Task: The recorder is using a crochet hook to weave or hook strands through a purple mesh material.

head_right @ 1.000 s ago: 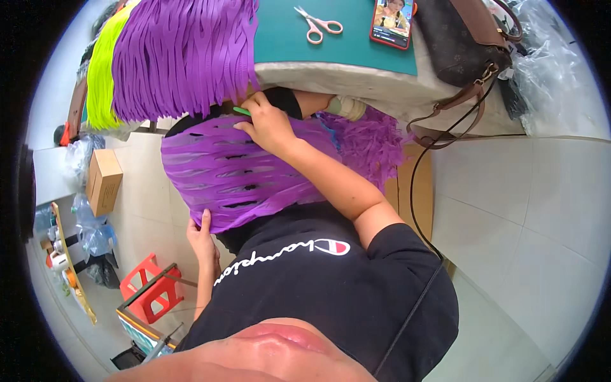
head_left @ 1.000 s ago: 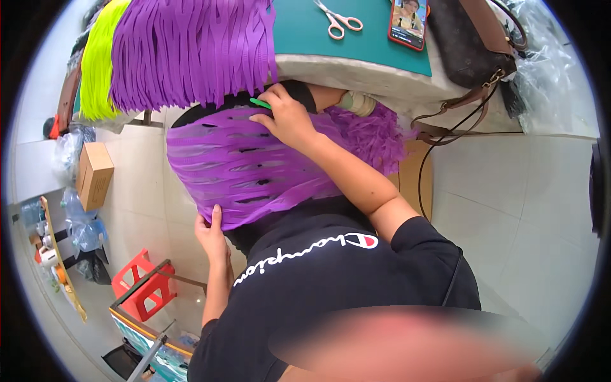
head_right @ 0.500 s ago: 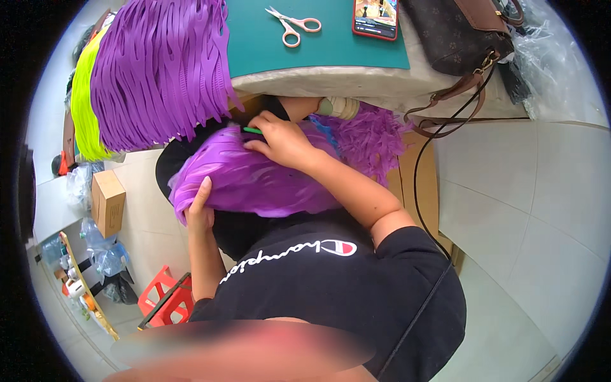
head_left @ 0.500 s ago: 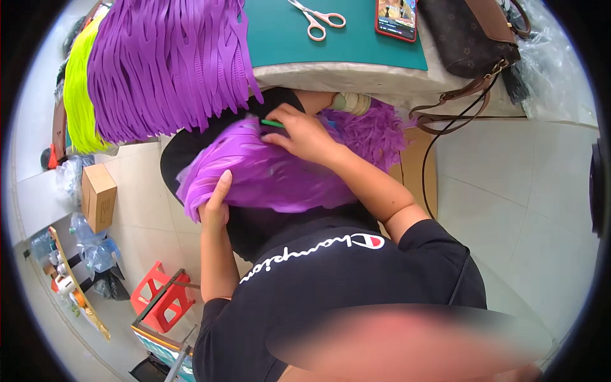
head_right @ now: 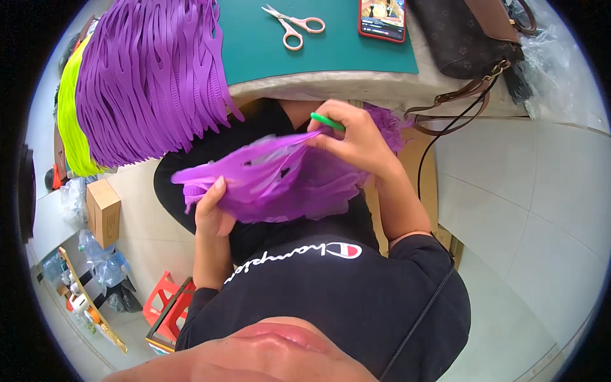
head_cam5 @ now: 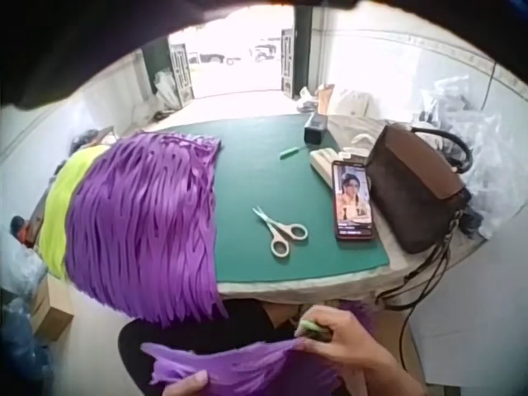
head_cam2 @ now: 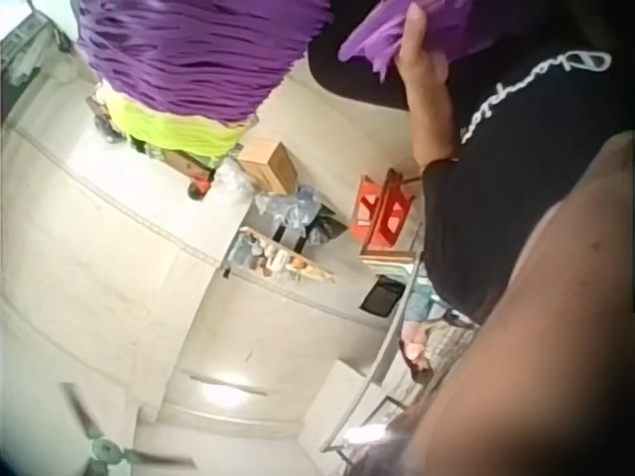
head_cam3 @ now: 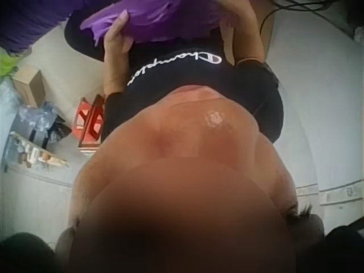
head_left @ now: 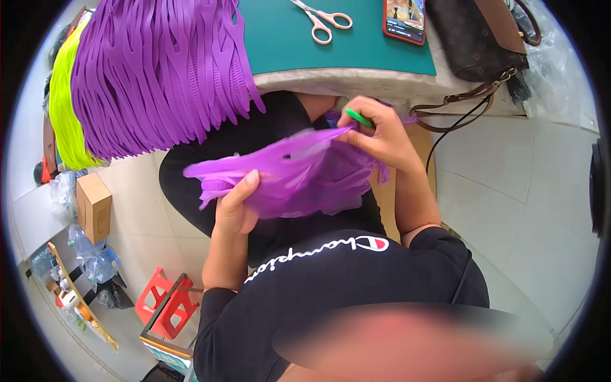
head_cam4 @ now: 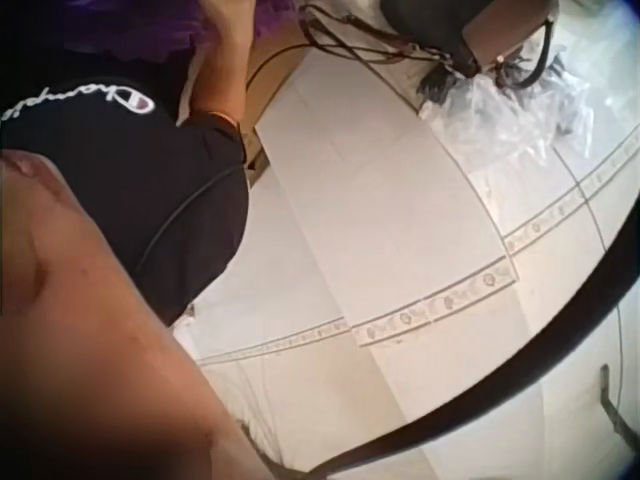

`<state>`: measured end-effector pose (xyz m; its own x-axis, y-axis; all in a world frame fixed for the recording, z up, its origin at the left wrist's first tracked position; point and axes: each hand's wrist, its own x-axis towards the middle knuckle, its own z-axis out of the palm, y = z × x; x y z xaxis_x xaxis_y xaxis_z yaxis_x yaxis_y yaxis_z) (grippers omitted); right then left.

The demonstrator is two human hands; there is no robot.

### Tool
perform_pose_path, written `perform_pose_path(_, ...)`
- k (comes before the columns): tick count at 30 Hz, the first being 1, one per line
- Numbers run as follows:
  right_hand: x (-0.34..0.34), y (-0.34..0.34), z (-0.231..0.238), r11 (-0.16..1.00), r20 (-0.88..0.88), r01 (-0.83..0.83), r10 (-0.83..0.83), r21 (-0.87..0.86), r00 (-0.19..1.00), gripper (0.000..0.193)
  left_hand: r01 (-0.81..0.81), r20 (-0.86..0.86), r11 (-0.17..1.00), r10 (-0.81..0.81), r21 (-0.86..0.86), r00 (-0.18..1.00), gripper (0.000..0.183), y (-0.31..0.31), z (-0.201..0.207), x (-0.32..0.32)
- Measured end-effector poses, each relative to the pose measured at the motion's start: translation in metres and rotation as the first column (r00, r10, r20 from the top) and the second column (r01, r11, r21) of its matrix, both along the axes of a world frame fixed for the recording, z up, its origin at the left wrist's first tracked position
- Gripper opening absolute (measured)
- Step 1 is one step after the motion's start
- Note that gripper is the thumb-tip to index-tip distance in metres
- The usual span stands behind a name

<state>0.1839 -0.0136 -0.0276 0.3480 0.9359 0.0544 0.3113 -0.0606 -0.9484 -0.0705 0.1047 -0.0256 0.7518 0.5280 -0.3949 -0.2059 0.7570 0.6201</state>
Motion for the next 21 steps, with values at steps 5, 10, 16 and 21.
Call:
perform_pose_path(5, -0.005, 0.001, 0.008, 0.973, -0.287, 0.231, -0.221, 0.000, 0.932, 0.019, -0.187, -0.117, 0.974, 0.201, 0.126, 0.972, 0.019, -0.002, -0.007, 0.028)
perform_pose_path(10, -0.018, -0.003, -0.014, 0.997, -0.839, 0.077, -0.019, 0.027, 0.543, 0.054, -0.203, -0.019, 0.959, 0.203, -0.196, 0.979, 0.020, -0.010, -0.013, 0.042)
perform_pose_path(16, -0.047, 0.003, -0.014, 0.995, -0.871, 0.024, 0.073, 0.097, 0.486, 0.026, -0.120, -0.137, 0.968, 0.091, -0.222, 0.986, 0.024, -0.006, -0.016, 0.052)
perform_pose_path(21, -0.050, 0.009, -0.016, 0.972, -0.859, 0.143, 0.089, 0.184, 0.505, 0.018, -0.032, 0.034, 0.991, 0.036, -0.130, 0.999, 0.023, -0.003, -0.009, 0.061)
